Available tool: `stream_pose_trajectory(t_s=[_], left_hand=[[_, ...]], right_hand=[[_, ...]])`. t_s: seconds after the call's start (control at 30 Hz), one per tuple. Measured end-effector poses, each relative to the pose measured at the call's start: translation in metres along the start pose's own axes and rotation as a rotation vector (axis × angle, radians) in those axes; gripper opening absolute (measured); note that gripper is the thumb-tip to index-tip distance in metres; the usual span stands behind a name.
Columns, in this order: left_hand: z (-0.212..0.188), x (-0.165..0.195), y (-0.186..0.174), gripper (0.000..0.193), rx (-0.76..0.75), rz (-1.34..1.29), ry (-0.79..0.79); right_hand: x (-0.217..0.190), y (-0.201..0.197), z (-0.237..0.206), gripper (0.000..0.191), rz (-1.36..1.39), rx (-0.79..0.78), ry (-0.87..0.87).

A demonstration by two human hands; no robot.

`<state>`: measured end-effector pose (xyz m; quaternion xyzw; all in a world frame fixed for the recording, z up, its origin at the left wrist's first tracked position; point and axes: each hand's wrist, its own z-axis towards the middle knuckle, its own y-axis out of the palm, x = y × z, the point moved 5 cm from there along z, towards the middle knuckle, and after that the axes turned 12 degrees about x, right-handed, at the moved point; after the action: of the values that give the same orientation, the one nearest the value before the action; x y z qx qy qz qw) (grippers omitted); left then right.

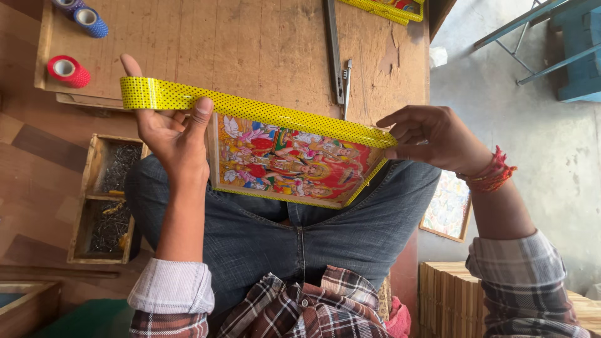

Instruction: The person sits on the floor and applies yellow polka-dotted tape to the edges of a framed picture. They use a utility knife to cut the tape and a ruler to measure alignment. The person then places a clear plastic sheet over the artwork and secures it with tape.

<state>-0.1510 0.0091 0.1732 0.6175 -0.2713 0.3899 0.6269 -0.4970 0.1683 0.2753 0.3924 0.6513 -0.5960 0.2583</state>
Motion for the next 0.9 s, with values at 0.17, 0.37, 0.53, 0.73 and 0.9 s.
stream_pose_trajectory(t_s=[0.17,0.37,0.53,0.73,0.9], left_hand=[[-0.003,-0.002,-0.006,0.11,-0.007,-0.035,0.012],[-0.001,-0.006,-0.012,0.107,0.039,-0.004,0.032],[0.0,-0.004,-0.013,0.108,0.04,0.004,-0.003],[0.005,0.002,-0.016,0.099,0.073,-0.086,-0.142],[0.01,0.011,-0.015,0.098,-0.014,-0.12,-0.101]], right_hand=[[-0.017,0.005,0.018,0.062,-0.065,-0.21,0.016],[-0.067,0.059,0.07,0.069,-0.267,-0.293,-0.066],[-0.118,0.139,0.134,0.062,-0.349,-0.246,-0.214],[-0.167,0.191,0.167,0.046,-0.444,-0.014,-0.577],[-0.138,0.144,0.129,0.045,-0.338,-0.151,-0.264]])
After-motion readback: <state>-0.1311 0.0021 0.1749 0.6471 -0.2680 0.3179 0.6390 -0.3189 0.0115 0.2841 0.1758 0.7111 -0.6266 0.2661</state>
